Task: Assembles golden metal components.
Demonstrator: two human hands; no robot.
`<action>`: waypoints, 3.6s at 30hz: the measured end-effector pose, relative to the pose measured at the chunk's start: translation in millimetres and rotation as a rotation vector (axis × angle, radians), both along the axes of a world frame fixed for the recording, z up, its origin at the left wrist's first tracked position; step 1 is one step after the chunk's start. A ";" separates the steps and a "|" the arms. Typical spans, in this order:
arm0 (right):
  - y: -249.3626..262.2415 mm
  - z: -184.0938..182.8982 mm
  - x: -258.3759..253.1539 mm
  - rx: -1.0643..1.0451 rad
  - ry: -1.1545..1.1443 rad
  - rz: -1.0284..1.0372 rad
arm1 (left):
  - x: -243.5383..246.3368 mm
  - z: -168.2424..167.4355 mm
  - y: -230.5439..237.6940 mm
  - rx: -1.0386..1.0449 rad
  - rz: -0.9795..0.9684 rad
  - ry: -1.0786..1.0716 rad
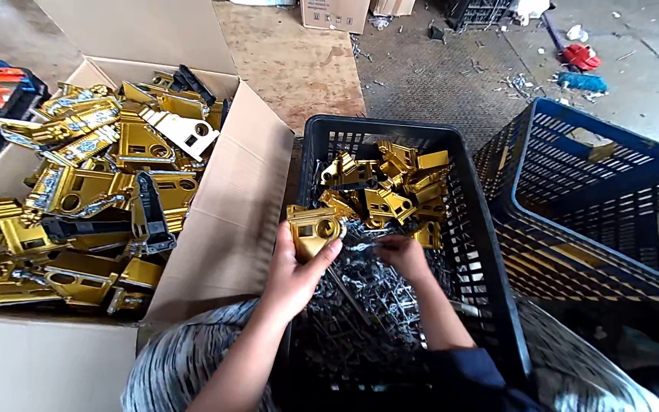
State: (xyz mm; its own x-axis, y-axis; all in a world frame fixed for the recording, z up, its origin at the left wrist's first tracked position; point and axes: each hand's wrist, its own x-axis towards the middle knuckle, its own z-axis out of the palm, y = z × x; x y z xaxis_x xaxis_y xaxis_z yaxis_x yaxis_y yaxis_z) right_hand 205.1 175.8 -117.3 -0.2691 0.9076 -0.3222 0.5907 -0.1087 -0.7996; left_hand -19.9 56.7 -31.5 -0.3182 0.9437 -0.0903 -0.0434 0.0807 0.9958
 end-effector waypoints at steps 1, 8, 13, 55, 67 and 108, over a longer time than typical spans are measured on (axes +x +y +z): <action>-0.2 6.1 6.7 -0.015 0.080 -0.041 | 0.5 0.6 0.0 0.005 0.006 -0.010; -24.2 52.1 17.7 0.205 0.200 -0.030 | 10.2 -2.2 3.0 0.016 0.073 -0.074; -46.9 83.8 5.6 0.089 0.712 0.079 | 25.8 -9.1 7.5 -0.061 -0.033 -0.230; -77.9 81.2 -0.7 0.758 0.033 0.239 | 31.1 -10.5 2.2 0.139 0.040 0.194; -86.0 81.7 -21.8 0.178 1.107 0.357 | 17.1 -8.2 1.0 0.243 -0.543 -0.318; -85.3 66.3 0.4 -0.153 -0.566 0.361 | 18.7 -27.3 32.0 -0.251 0.266 -0.237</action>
State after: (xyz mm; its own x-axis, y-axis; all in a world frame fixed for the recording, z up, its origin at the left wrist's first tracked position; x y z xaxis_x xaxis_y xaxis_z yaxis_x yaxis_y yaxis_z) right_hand 205.5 90.5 -51.0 -0.2985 0.7258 -0.6198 0.9333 0.0862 -0.3486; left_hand -1.2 88.7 -58.8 -0.4899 0.7714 -0.4061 -0.3207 0.2737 0.9068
